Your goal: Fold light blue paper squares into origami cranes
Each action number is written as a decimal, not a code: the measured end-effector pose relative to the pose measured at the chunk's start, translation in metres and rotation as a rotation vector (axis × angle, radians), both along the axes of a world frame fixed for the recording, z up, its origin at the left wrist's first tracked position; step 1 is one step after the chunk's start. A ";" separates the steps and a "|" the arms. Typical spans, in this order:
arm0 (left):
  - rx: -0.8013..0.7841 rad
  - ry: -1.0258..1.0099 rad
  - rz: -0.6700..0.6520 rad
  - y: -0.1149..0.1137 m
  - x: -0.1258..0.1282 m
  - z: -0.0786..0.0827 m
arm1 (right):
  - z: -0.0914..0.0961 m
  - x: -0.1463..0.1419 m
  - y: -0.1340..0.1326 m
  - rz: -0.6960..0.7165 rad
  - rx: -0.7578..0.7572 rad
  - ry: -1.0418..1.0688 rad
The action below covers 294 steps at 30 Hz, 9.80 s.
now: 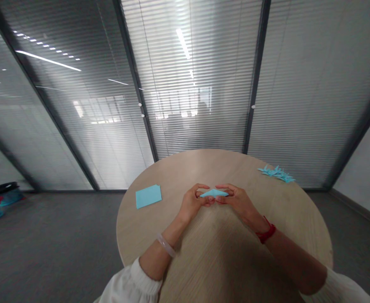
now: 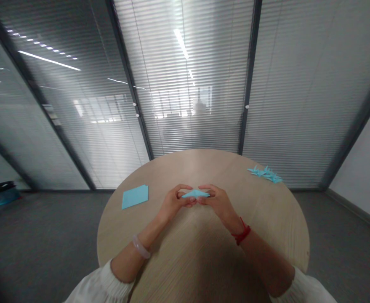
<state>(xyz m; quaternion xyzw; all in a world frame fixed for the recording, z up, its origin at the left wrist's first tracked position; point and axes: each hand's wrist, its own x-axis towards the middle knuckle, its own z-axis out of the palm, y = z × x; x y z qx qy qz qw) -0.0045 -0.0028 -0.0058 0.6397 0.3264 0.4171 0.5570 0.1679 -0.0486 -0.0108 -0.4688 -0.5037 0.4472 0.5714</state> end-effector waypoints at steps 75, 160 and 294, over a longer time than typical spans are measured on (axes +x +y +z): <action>-0.015 -0.022 -0.081 -0.004 -0.001 0.007 | -0.002 0.009 -0.002 -0.072 0.599 -0.719; 0.166 -0.007 0.129 -0.012 0.005 0.003 | -0.007 -0.001 -0.001 -0.203 0.382 -0.486; -0.121 -0.089 -0.037 -0.005 0.002 0.001 | -0.005 0.002 -0.004 -0.223 0.749 -0.817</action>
